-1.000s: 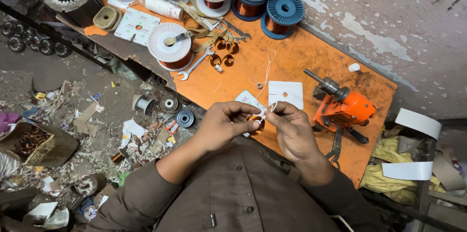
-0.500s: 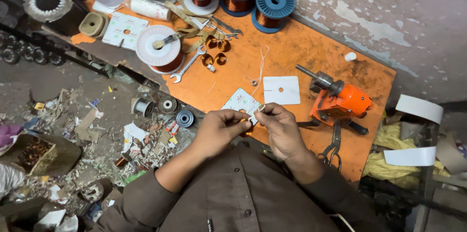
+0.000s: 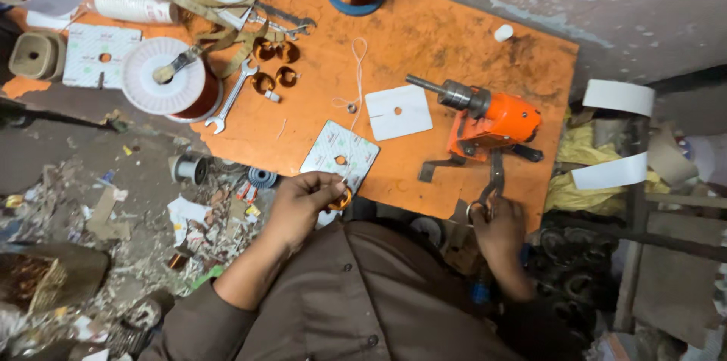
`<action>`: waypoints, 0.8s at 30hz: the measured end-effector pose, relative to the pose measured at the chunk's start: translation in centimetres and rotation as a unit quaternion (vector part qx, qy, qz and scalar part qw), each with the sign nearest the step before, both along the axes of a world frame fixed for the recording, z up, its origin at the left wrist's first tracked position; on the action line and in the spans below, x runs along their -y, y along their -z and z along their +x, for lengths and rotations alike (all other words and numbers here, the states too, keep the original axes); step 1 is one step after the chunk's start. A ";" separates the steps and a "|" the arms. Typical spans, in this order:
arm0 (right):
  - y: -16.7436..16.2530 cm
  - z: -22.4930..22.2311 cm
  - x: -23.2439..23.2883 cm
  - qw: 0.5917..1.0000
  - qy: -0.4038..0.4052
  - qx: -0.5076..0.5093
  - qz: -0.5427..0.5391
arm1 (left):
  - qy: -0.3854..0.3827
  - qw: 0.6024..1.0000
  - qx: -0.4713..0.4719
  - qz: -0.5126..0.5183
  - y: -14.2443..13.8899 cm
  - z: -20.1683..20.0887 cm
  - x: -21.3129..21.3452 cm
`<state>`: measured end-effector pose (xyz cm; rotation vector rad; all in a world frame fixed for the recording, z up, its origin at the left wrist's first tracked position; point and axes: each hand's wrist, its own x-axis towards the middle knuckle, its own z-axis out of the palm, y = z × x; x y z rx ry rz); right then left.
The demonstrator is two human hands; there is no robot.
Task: The person operates a bench-mounted winding machine to wrap copper wire around a small bobbin. They then remove the bobbin, tie off the wire with a string, and trim the excess with scissors.
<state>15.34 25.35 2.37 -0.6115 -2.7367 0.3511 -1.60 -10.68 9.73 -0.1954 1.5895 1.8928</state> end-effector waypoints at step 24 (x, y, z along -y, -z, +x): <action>-1.9 -0.9 1.2 0.778 -0.372 0.340 -0.376 | 0.030 0.988 -0.145 -0.040 -5.9 -1.7 0.6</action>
